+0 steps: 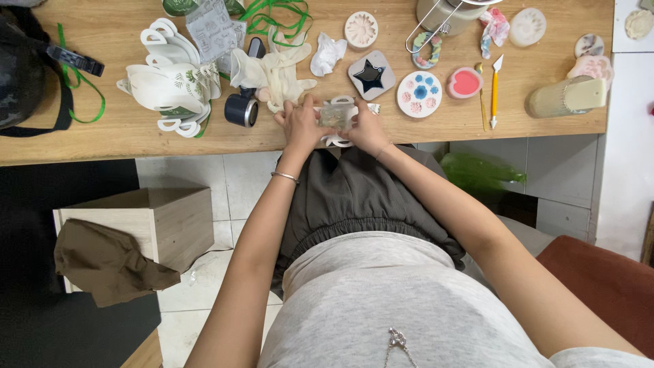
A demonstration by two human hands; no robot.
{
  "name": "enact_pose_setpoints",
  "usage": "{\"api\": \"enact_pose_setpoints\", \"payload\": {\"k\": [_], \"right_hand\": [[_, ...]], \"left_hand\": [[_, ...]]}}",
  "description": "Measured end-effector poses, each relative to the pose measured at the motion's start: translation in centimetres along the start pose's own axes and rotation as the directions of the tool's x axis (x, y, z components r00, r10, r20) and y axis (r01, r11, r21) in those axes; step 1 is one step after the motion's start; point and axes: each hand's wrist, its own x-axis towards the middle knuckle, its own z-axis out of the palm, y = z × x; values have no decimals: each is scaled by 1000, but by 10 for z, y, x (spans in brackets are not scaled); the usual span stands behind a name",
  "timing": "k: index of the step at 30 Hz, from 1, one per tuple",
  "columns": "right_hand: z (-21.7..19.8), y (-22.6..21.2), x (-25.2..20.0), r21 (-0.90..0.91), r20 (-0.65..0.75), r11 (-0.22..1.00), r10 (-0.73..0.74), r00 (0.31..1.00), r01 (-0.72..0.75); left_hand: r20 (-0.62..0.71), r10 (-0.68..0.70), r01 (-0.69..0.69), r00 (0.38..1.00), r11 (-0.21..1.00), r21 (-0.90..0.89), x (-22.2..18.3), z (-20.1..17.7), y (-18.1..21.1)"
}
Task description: The person packages wax items by placing small flower-shaped pieces into plastic bags, checking printed slips, and arranging small green-wrapped boxes on a wooden table.
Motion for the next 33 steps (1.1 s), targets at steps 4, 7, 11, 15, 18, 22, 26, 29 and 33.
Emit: {"api": "enact_pose_setpoints", "payload": {"k": [4,7,11,15,18,22,26,29,33], "right_hand": [[3,6,4,226,106,972,39,994,-62],[5,3,3,446,160,895,-104,982,22],[-5,-21,-2,826,186,563,-308,933,21],[-18,-49,-1,844,171,537,-298,939,17],[-26,-58,-2,815,148,579,-200,969,-5],[-45,-54,-3,913,39,408,-160,986,30],[-76,-41,-16,991,103,-65,-180,978,-116],[-86,-33,-27,963,107,-214,-260,960,-166],[-95,-35,-36,964,146,-164,-334,931,-210]], "left_hand": [[116,-109,130,987,972,-195,-11,-6,-9],[93,-84,110,992,941,-319,-14,-19,-21],[-127,62,-105,990,925,-364,-13,-45,-15],[-78,55,-85,995,883,-461,-1,-76,13],[-95,66,-81,993,985,-155,1,-84,35],[-160,127,-141,979,986,-84,6,-75,32],[-201,95,-103,975,994,-28,9,-66,3],[-308,30,-127,951,945,-300,9,-68,1],[137,-9,124,991,488,-864,5,-79,39]]}}
